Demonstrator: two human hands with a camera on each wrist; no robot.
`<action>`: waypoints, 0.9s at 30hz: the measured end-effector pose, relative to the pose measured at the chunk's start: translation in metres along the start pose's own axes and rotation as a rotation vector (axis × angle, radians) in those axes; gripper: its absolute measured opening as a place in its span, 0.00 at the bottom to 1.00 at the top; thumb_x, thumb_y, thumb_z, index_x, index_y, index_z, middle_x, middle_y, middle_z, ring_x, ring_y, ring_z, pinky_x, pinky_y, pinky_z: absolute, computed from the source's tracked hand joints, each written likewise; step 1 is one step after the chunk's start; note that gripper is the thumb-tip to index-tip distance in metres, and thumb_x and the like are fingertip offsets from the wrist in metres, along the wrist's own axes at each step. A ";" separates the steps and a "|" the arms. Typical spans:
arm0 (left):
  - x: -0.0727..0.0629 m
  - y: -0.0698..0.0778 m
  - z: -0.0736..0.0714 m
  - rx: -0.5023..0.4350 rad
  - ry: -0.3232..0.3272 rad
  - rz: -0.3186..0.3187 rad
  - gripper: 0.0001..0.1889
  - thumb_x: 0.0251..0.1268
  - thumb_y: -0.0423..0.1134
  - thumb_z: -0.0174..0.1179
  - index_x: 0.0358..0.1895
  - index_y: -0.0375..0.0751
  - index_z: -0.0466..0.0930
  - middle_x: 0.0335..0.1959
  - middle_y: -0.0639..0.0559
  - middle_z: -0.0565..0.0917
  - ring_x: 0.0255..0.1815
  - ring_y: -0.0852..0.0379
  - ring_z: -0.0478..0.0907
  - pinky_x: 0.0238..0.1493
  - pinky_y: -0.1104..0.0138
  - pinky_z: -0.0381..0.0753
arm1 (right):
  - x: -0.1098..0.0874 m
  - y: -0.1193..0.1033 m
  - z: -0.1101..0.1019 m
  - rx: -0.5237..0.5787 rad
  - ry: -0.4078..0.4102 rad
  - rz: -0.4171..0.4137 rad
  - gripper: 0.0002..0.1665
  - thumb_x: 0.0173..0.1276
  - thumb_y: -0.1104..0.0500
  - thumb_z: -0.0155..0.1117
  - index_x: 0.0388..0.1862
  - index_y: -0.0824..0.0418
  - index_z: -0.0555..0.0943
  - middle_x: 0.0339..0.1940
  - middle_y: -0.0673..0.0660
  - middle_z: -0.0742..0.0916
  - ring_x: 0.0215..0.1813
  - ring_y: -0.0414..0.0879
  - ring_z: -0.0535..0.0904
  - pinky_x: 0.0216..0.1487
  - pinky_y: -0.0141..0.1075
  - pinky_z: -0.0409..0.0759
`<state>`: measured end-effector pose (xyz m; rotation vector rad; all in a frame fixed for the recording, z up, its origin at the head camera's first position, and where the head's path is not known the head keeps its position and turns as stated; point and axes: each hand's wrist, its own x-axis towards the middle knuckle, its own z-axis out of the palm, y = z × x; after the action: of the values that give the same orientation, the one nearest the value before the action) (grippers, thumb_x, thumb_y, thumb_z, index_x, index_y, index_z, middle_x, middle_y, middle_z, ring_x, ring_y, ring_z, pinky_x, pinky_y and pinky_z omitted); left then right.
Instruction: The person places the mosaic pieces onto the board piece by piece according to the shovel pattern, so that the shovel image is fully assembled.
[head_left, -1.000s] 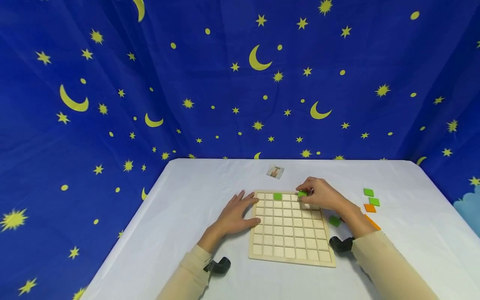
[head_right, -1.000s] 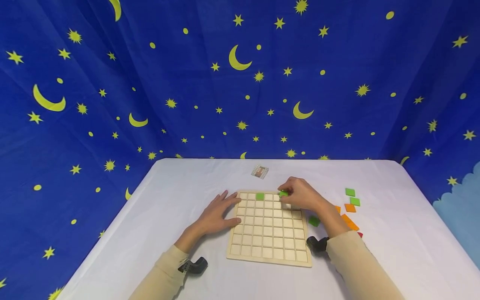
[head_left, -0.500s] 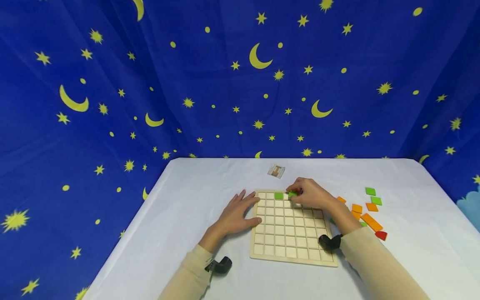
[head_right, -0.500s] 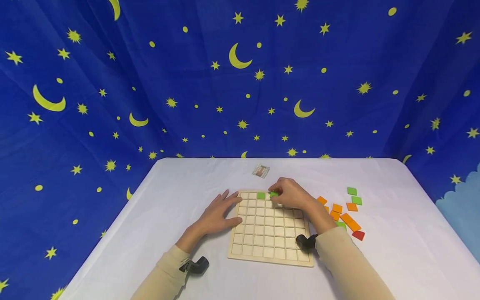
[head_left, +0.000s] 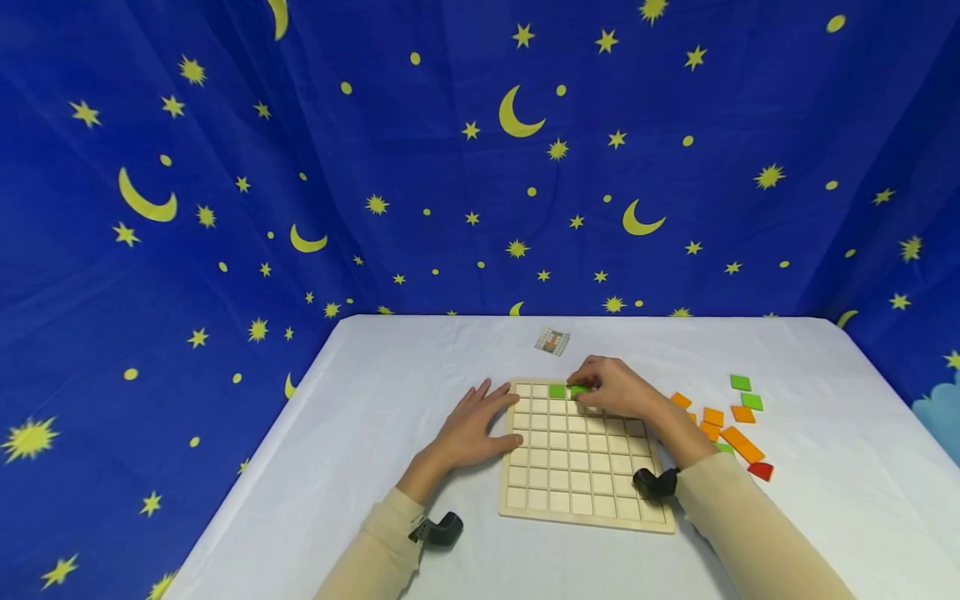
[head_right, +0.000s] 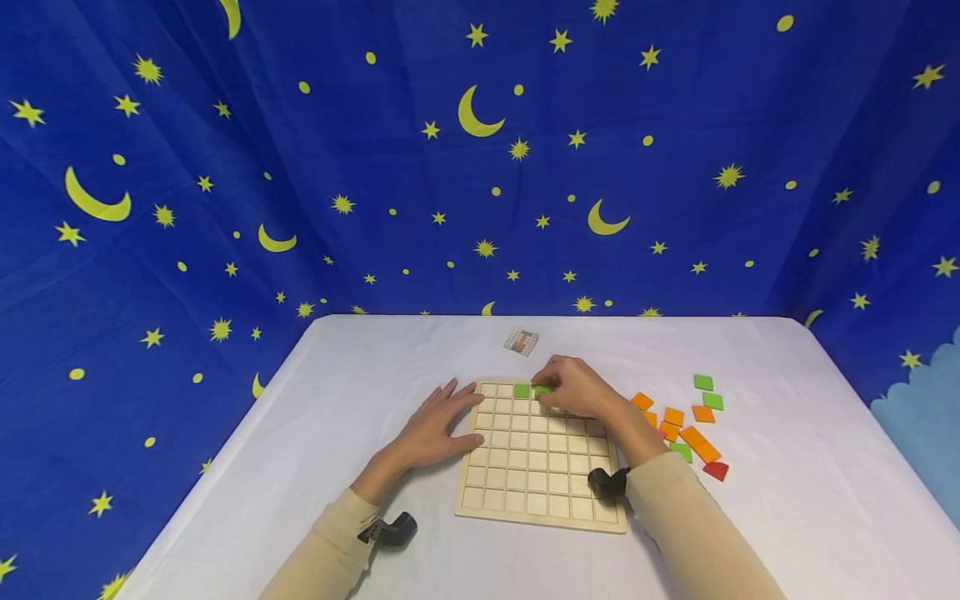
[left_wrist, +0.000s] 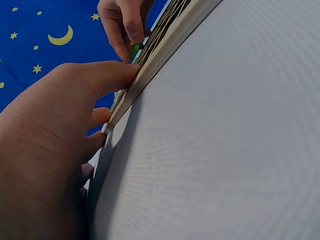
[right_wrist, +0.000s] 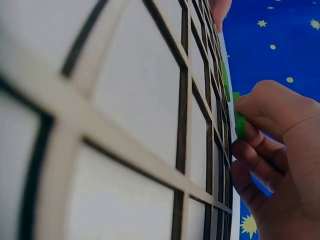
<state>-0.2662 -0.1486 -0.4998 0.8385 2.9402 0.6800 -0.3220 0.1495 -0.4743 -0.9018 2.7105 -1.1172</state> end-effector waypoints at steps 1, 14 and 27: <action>0.000 0.000 0.000 0.001 -0.001 0.000 0.38 0.58 0.67 0.55 0.70 0.54 0.66 0.74 0.56 0.59 0.76 0.50 0.42 0.74 0.57 0.39 | 0.000 0.000 0.000 0.005 -0.004 0.002 0.17 0.58 0.61 0.68 0.48 0.60 0.86 0.39 0.48 0.83 0.37 0.43 0.76 0.37 0.38 0.78; 0.000 0.001 -0.001 -0.001 0.003 0.007 0.38 0.58 0.67 0.55 0.70 0.53 0.66 0.74 0.55 0.59 0.76 0.48 0.43 0.74 0.54 0.40 | -0.001 0.001 0.001 -0.015 -0.028 -0.057 0.16 0.64 0.63 0.66 0.52 0.62 0.84 0.44 0.52 0.82 0.42 0.43 0.77 0.41 0.40 0.78; 0.000 0.000 0.000 0.016 -0.004 -0.004 0.38 0.58 0.67 0.55 0.70 0.54 0.66 0.75 0.56 0.58 0.76 0.50 0.42 0.74 0.56 0.39 | -0.004 0.002 0.003 -0.057 -0.012 -0.053 0.17 0.65 0.62 0.67 0.53 0.62 0.84 0.41 0.52 0.80 0.35 0.42 0.74 0.34 0.38 0.76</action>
<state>-0.2663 -0.1482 -0.4995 0.8334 2.9465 0.6545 -0.3186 0.1508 -0.4783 -0.9904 2.7371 -1.0452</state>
